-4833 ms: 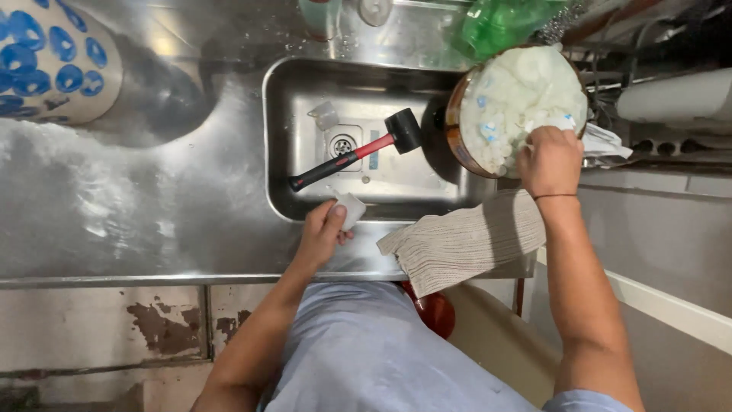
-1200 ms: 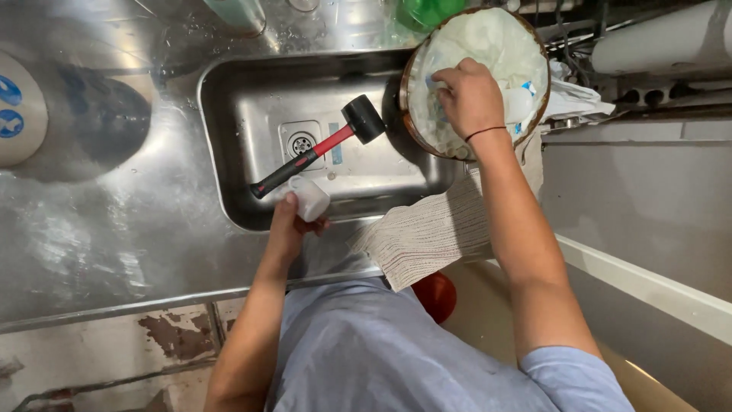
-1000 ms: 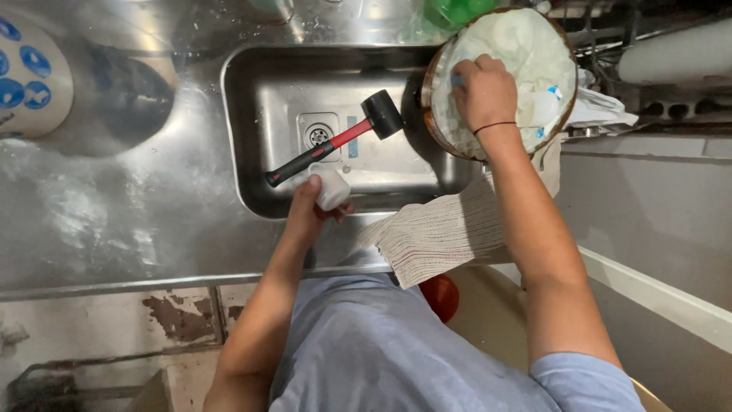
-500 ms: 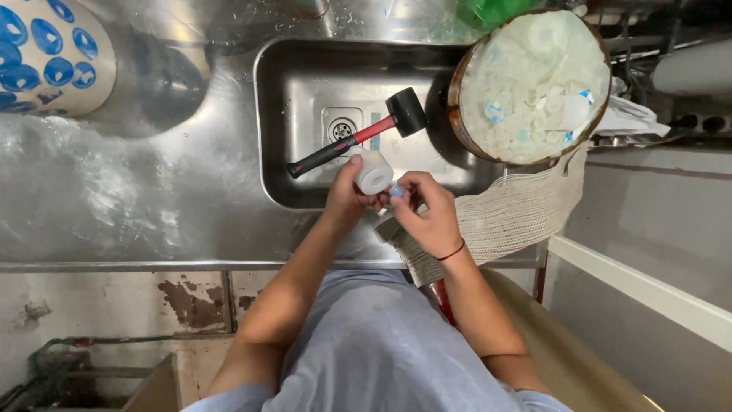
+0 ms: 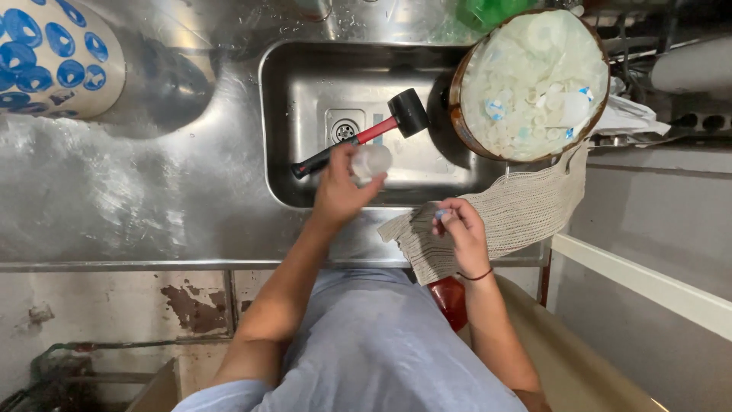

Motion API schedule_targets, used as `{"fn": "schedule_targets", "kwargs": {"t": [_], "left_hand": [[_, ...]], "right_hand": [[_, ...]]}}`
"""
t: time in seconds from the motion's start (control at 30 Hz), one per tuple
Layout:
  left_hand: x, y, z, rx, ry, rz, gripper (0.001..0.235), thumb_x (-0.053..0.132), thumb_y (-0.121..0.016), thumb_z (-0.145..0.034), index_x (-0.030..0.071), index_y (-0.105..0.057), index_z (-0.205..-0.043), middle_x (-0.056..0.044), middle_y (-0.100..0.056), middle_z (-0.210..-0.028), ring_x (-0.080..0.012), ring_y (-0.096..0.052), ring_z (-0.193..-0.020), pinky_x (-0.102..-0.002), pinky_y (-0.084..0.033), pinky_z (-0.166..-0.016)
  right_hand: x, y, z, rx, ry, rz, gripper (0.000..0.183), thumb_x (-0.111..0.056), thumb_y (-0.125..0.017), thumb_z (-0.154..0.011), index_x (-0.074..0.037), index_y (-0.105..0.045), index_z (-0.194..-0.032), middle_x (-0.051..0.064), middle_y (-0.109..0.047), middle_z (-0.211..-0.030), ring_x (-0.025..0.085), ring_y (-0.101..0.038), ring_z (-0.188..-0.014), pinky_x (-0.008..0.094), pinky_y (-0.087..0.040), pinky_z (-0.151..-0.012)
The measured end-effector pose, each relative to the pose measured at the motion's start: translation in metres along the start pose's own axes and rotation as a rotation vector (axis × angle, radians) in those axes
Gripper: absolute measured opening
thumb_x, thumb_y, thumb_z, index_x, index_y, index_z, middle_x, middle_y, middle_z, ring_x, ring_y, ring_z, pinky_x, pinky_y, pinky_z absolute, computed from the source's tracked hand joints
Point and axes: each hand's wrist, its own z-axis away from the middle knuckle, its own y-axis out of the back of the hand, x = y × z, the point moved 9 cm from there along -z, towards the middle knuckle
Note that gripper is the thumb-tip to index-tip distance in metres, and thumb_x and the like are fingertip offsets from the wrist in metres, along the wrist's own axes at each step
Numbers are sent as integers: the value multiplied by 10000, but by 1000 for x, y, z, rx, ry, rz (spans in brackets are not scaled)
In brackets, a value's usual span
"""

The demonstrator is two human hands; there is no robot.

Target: Sorting and transferring plastic bottle caps from a sink into a bucket and pouring liquid from a bottle.

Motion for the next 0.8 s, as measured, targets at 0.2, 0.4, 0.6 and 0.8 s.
{"fn": "schedule_targets", "kwargs": {"t": [0.2, 0.4, 0.6, 0.8], "left_hand": [[-171, 8, -100, -25, 253, -277, 611, 277, -794, -814, 67, -458, -1279, -306, -634, -1142, -479, -648, -1075, -531, -523, -926], [-175, 19, -130, 35, 84, -318, 612, 135, -789, -829, 17, -433, -1314, -324, -586, -1201, -494, -592, -1147, -539, -510, -970], [-131, 19, -58, 21, 26, -244, 433, 186, -707, -925, -1, -542, -1279, -265, -590, -1153, -455, -598, -1112, -525, -517, -923], [-99, -51, 93, -232, -337, -214, 266, 235, -715, -877, 94, -687, -1101, -140, -689, -987, -353, -682, -990, -433, -548, -833]], "right_hand": [[-1, 15, 28, 64, 41, 180, 171, -54, -600, -940, 11, -644, -1092, 90, -580, -731, 157, -583, -670, 281, -473, -619], [-14, 25, 50, 114, 84, 268, 189, -45, -634, -943, -2, -662, -1124, 88, -614, -749, 143, -593, -679, 289, -488, -672], [-34, 32, 31, 137, 166, 241, 255, -30, -636, -951, 13, -608, -1201, 98, -633, -806, 141, -600, -694, 306, -499, -698], [-107, 52, -33, 259, 397, 523, 216, 0, -686, -958, 2, -645, -1169, 114, -614, -805, 198, -598, -701, 349, -504, -683]]}}
